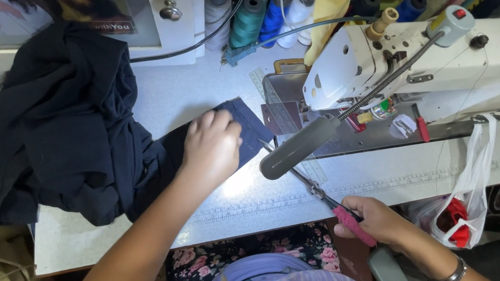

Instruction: The person measures a dark fabric with a ruler and marks it with chalk. They then use scissors to cut the fabric along the marked lines. The person folds the fabric and continues cutting additional pieces.

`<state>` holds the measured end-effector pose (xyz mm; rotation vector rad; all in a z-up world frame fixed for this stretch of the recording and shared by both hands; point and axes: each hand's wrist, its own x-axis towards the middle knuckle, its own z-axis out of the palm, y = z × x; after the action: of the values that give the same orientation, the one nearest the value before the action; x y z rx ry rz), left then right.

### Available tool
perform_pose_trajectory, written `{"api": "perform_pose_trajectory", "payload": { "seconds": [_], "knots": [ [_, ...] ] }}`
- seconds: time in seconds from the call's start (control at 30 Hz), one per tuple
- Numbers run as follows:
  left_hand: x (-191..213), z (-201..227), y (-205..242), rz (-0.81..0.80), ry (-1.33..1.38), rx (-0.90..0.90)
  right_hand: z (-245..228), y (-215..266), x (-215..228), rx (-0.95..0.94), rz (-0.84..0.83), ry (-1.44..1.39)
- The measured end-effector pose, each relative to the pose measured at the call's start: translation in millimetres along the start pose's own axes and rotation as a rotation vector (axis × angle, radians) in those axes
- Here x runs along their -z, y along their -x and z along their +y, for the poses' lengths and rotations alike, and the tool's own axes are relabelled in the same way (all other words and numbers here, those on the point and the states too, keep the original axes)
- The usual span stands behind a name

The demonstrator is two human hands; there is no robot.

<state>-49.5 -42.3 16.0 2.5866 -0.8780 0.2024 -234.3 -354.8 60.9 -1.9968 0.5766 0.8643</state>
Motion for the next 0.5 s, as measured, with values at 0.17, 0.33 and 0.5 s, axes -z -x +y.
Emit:
{"api": "perform_pose_trajectory", "payload": {
  "seconds": [0.17,0.33,0.5],
  "knots": [
    [-20.0,-6.8,29.6,0.091,0.133,-0.162,7.1,-8.9,0.5,0.044,-0.014,-0.009],
    [-19.0,-8.5,29.8,0.003,0.208,-0.146,9.6,-12.1,0.5,0.045,-0.025,-0.025],
    [-18.8,-10.7,29.2,-0.058,0.195,-0.178,8.5,-12.7,1.5,0.052,-0.064,-0.096]
  ]
}}
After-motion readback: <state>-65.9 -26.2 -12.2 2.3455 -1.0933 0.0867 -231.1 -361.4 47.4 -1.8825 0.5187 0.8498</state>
